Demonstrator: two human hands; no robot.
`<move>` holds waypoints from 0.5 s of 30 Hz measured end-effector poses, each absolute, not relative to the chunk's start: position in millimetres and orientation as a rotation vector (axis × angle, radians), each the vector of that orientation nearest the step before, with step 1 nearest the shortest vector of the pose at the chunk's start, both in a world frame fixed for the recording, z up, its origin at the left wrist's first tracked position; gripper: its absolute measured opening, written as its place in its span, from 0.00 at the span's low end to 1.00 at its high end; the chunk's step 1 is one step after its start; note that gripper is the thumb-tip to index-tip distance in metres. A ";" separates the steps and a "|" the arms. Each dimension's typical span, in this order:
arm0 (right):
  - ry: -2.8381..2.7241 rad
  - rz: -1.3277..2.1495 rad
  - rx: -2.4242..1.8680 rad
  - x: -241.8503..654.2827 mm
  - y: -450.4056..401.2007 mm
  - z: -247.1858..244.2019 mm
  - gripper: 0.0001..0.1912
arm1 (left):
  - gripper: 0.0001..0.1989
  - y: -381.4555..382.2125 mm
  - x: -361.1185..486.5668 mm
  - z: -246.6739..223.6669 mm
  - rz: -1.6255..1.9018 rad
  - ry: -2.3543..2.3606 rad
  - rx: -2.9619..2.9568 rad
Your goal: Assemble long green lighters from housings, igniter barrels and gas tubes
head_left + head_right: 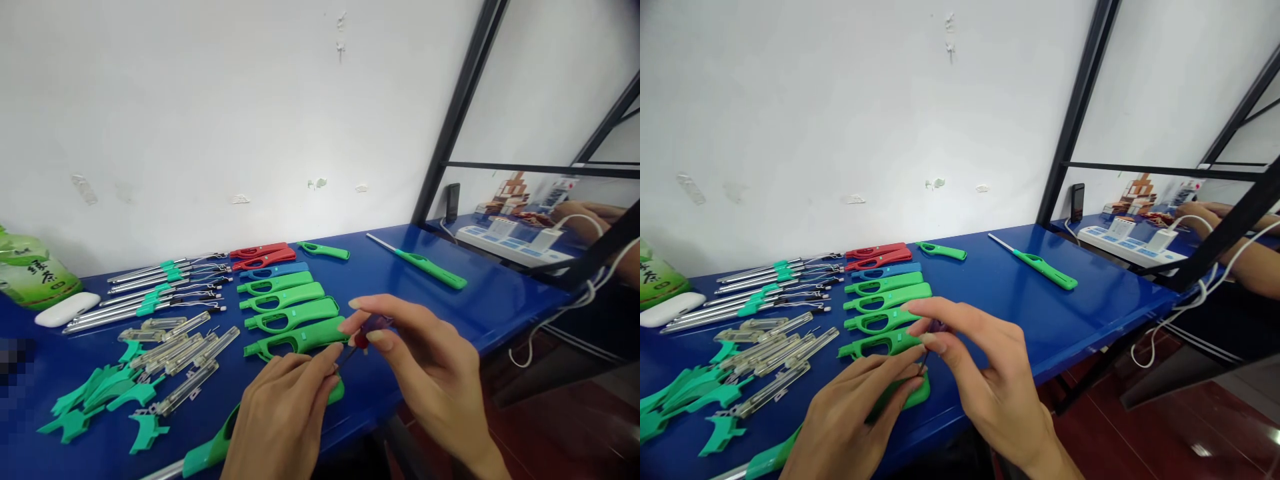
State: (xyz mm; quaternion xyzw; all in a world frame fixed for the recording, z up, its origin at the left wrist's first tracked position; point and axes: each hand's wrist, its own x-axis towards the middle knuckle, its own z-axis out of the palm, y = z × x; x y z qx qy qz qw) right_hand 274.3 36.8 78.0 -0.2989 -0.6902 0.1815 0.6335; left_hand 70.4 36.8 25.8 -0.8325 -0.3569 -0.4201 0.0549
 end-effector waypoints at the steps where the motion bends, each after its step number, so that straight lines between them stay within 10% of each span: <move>1: -1.576 0.410 -0.689 274.1 37.4 78.4 0.16 | 0.15 37.0 70.6 26.3 -1.278 -1.073 -2.523; 15: -1.604 0.438 -0.660 272.3 39.7 80.4 0.21 | 0.10 38.8 70.3 28.5 -1.239 -0.982 -2.524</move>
